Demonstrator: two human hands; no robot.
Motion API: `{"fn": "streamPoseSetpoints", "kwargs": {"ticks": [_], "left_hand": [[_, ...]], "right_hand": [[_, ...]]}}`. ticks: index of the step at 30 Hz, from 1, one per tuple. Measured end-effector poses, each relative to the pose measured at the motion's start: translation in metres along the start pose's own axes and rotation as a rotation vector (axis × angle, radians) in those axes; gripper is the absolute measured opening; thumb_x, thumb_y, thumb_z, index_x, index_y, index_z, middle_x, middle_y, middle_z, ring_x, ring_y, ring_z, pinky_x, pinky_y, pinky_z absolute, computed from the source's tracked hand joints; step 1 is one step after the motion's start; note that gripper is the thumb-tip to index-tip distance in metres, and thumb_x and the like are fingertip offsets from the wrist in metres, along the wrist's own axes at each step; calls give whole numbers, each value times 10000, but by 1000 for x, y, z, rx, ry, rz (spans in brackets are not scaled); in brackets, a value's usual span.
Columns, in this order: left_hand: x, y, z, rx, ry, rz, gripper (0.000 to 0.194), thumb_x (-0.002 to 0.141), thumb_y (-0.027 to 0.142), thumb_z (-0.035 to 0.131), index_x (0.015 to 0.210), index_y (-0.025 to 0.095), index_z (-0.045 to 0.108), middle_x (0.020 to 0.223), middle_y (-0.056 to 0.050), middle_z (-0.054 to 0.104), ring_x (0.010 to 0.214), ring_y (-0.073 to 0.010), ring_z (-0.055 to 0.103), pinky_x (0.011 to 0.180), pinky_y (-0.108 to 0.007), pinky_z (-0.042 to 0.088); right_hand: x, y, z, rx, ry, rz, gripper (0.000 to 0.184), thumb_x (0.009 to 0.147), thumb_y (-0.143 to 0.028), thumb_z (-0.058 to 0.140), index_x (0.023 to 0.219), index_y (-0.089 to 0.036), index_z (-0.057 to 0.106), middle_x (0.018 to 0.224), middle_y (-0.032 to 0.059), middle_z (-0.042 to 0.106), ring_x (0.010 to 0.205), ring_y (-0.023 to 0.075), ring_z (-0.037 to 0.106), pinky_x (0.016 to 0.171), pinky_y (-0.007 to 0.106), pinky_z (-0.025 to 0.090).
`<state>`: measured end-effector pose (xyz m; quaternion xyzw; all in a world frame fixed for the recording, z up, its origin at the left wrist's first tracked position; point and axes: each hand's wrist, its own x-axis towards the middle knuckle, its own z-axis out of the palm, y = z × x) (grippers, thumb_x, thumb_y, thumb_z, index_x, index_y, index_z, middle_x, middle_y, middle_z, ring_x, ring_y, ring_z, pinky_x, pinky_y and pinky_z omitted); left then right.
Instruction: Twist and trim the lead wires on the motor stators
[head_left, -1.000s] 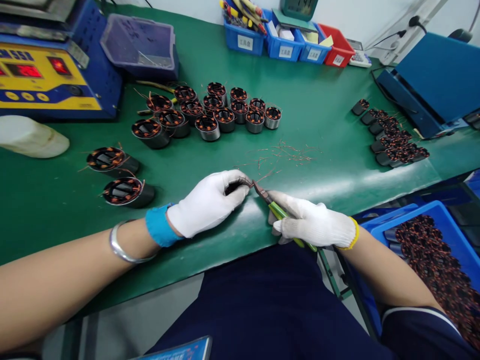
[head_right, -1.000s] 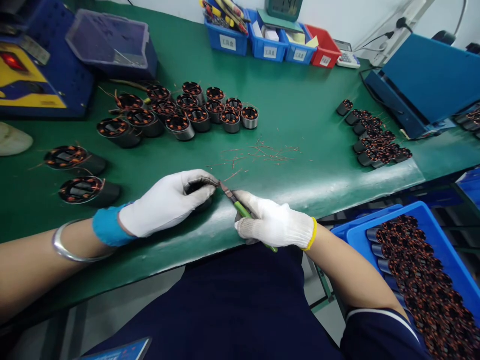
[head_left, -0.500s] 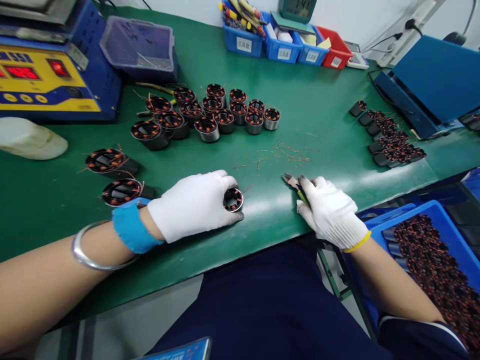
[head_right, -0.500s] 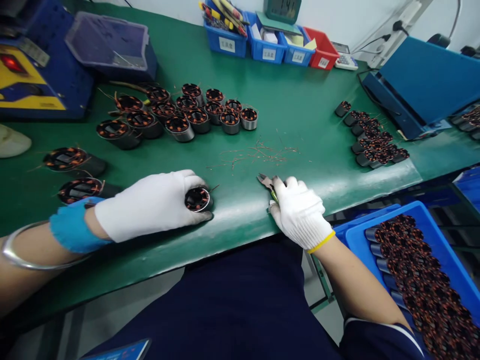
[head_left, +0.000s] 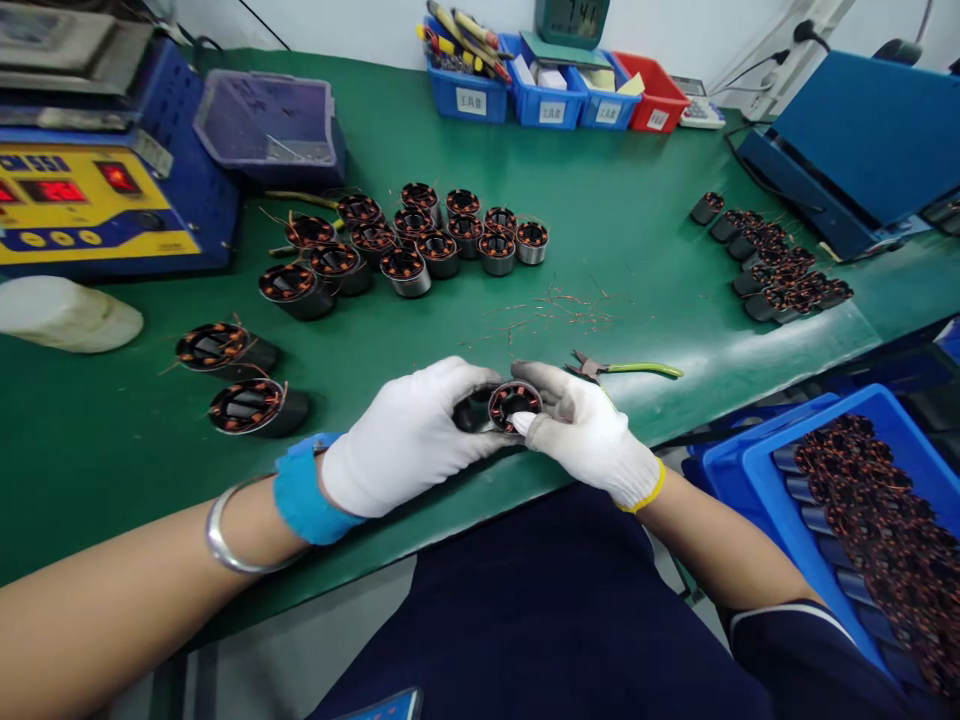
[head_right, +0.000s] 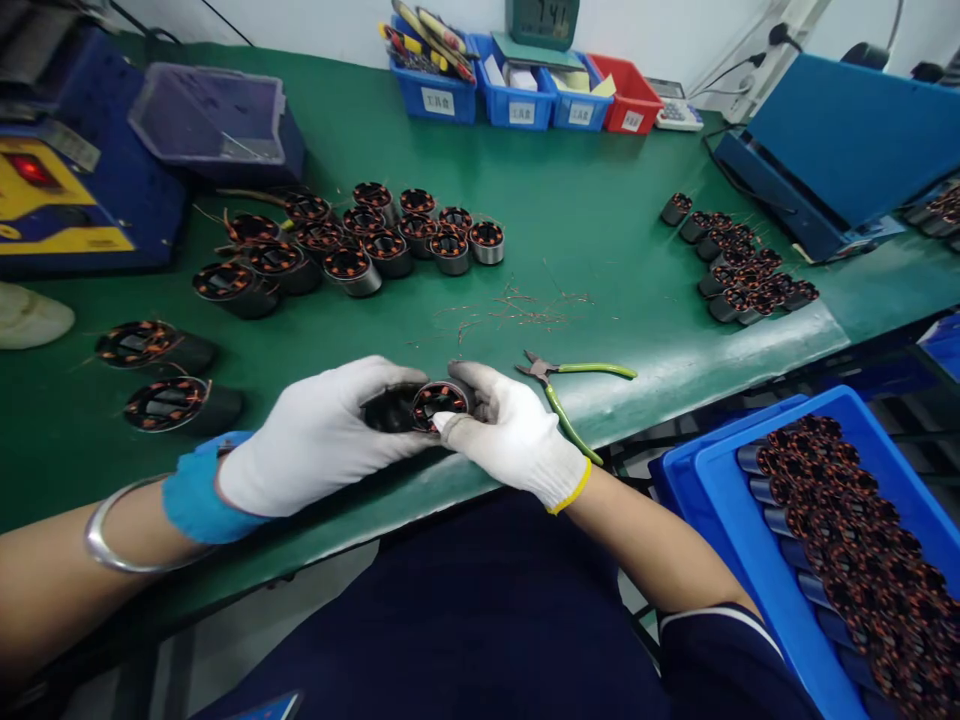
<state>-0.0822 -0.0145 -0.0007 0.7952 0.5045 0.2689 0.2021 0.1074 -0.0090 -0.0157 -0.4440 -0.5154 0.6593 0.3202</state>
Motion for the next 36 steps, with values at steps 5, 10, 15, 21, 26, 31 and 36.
{"fn": "streamPoseSetpoints", "kwargs": {"ticks": [5, 10, 15, 21, 26, 31, 36], "left_hand": [[9, 10, -4, -274, -247, -349, 383, 678, 520, 728, 639, 183, 550, 571, 35, 516, 530, -110, 442, 489, -237, 351], [15, 7, -20, -707, -365, -431, 274, 728, 355, 683, 595, 177, 523, 527, 46, 452, 463, -81, 399, 442, -223, 315], [16, -1, -26, -956, 50, -428, 165, 692, 328, 621, 645, 204, 522, 569, 30, 505, 474, -115, 460, 421, -242, 353], [8, 16, -7, -579, -228, -401, 181, 698, 282, 696, 636, 177, 562, 558, 43, 514, 513, -97, 458, 486, -233, 388], [10, 7, -5, -879, 426, -363, 154, 743, 256, 636, 660, 211, 515, 581, 38, 557, 469, -129, 541, 462, -277, 442], [6, 7, 1, -343, 180, -188, 247, 657, 217, 732, 858, 196, 590, 841, -22, 640, 787, -182, 617, 745, -338, 524], [1, 12, 4, -139, 181, 43, 118, 766, 184, 621, 884, 184, 619, 876, -45, 661, 781, -172, 635, 749, -316, 524]], "right_hand": [[-3, 2, -7, 55, 11, -40, 661, 730, -280, 708, 1331, -132, 476, 1231, 113, 658, 1147, 233, 631, 972, 355, 529], [-6, 2, -8, 117, -10, -21, 669, 690, -282, 755, 1303, -174, 509, 1245, 96, 656, 1137, 241, 637, 945, 357, 541], [-5, 3, -7, 221, 28, 19, 670, 651, -293, 779, 1260, -178, 524, 1274, 112, 637, 1122, 256, 643, 901, 365, 562], [-3, 1, -8, 238, 72, 18, 644, 637, -293, 798, 1217, -186, 540, 1184, 91, 672, 1057, 235, 660, 883, 372, 576], [-3, -1, -9, 308, 139, 56, 640, 619, -346, 803, 1185, -206, 540, 1186, 90, 654, 1035, 242, 657, 810, 388, 605], [-2, 0, -4, 281, 145, 25, 647, 583, -338, 809, 1156, -207, 539, 1111, 81, 673, 1053, 249, 652, 881, 410, 575], [-2, 1, 0, 263, 157, -10, 679, 557, -313, 823, 1155, -200, 521, 1063, 75, 672, 1029, 231, 655, 957, 416, 531]]}}
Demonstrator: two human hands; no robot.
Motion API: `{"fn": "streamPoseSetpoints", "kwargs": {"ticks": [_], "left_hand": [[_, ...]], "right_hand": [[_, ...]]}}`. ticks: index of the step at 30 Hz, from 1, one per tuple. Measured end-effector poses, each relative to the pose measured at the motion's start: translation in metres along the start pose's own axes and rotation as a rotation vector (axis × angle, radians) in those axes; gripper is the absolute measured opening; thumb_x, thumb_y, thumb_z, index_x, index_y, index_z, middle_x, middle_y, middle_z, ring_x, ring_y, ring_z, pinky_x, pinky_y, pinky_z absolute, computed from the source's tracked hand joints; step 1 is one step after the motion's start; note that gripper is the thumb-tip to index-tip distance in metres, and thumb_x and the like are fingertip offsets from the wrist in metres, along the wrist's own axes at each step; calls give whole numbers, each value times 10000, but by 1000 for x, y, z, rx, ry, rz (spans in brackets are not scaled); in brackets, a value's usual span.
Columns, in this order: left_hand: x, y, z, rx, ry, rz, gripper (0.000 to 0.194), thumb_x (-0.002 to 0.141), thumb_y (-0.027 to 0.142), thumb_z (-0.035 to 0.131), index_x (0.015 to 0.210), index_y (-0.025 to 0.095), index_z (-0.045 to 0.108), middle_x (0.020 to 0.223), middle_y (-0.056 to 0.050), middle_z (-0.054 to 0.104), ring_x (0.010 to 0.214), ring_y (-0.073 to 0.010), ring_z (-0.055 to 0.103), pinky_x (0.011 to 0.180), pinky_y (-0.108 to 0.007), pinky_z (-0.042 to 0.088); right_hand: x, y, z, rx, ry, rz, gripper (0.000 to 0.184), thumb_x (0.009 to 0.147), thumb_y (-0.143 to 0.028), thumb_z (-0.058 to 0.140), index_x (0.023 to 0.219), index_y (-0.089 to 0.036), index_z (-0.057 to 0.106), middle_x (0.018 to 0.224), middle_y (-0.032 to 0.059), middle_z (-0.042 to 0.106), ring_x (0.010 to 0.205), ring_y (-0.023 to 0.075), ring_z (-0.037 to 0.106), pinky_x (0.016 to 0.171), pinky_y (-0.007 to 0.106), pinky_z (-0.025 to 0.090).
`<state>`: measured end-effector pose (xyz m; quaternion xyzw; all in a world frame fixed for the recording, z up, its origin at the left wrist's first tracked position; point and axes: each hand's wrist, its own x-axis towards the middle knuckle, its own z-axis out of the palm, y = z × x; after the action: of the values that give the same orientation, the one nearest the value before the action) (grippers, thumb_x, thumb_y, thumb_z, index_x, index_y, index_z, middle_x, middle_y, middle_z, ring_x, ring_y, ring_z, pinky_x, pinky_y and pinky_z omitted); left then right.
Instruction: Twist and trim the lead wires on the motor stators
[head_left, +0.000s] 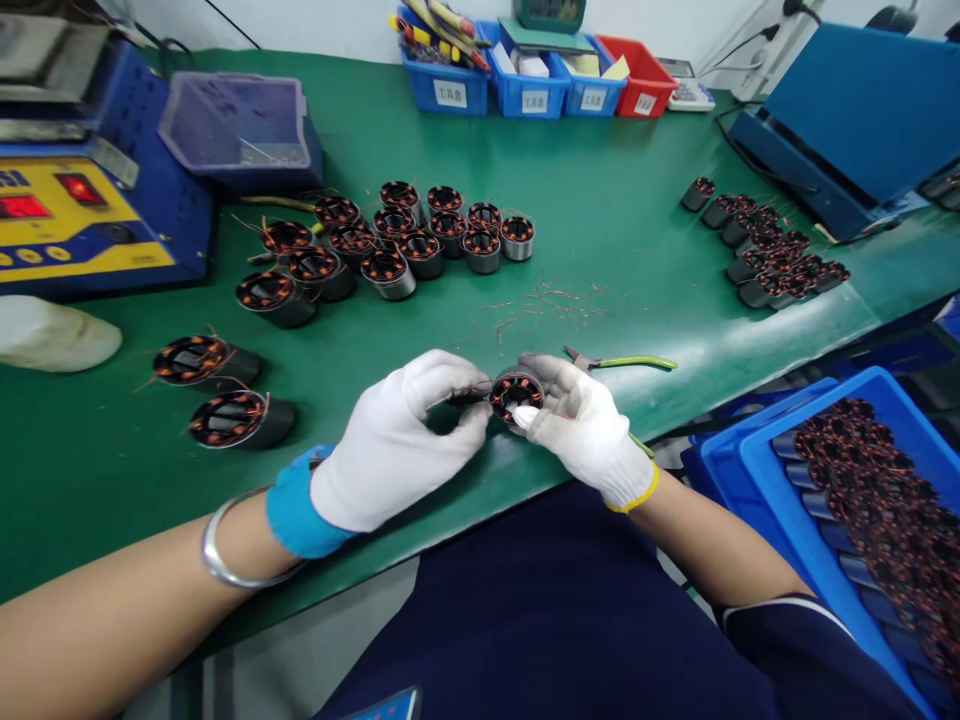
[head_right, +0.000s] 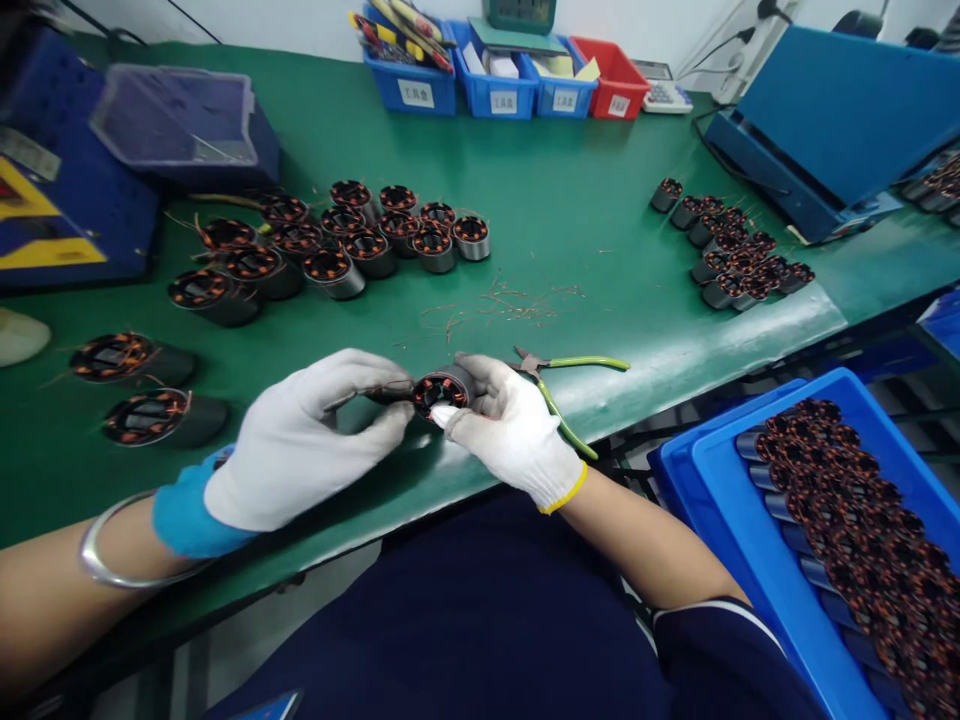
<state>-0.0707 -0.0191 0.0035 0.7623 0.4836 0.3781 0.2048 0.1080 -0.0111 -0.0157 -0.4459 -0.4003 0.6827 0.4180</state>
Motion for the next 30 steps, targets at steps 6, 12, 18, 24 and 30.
{"fn": "streamPoseSetpoints", "kwargs": {"ticks": [6, 12, 18, 24, 30], "left_hand": [[2, -10, -12, 359, -82, 293, 109, 794, 247, 638, 877, 208, 696, 865, -66, 729, 707, -197, 661, 643, -315, 475], [7, -8, -4, -255, 146, -273, 51, 735, 226, 622, 719, 209, 577, 689, -13, 656, 606, -164, 624, 610, -318, 510], [12, -7, -2, -521, -109, -542, 151, 714, 302, 656, 754, 195, 558, 633, 12, 606, 487, -132, 546, 428, -254, 435], [0, 7, -2, -661, -45, -378, 159, 791, 299, 643, 694, 196, 571, 576, 40, 573, 475, -120, 538, 463, -269, 471], [10, -2, -12, -241, 41, -297, 140, 656, 263, 657, 707, 204, 540, 625, 40, 559, 540, -122, 500, 500, -271, 430]], "right_hand": [[-1, 5, 0, -35, -11, -41, 639, 610, -304, 797, 1177, -188, 527, 1066, 80, 673, 1023, 220, 656, 956, 396, 527], [-1, 1, 0, 15, 9, -12, 625, 595, -317, 790, 1148, -202, 522, 1090, 84, 672, 1053, 239, 652, 903, 405, 562], [0, 0, -2, 51, 21, 18, 625, 590, -343, 806, 1132, -212, 523, 1118, 85, 668, 1083, 250, 645, 868, 408, 585], [0, -2, -3, 49, 51, 30, 608, 572, -371, 819, 1081, -203, 531, 1054, 75, 678, 999, 230, 664, 839, 400, 590], [1, 1, 2, 79, 70, 33, 597, 559, -358, 822, 1053, -204, 523, 1002, 62, 679, 932, 210, 674, 805, 393, 593]]}}
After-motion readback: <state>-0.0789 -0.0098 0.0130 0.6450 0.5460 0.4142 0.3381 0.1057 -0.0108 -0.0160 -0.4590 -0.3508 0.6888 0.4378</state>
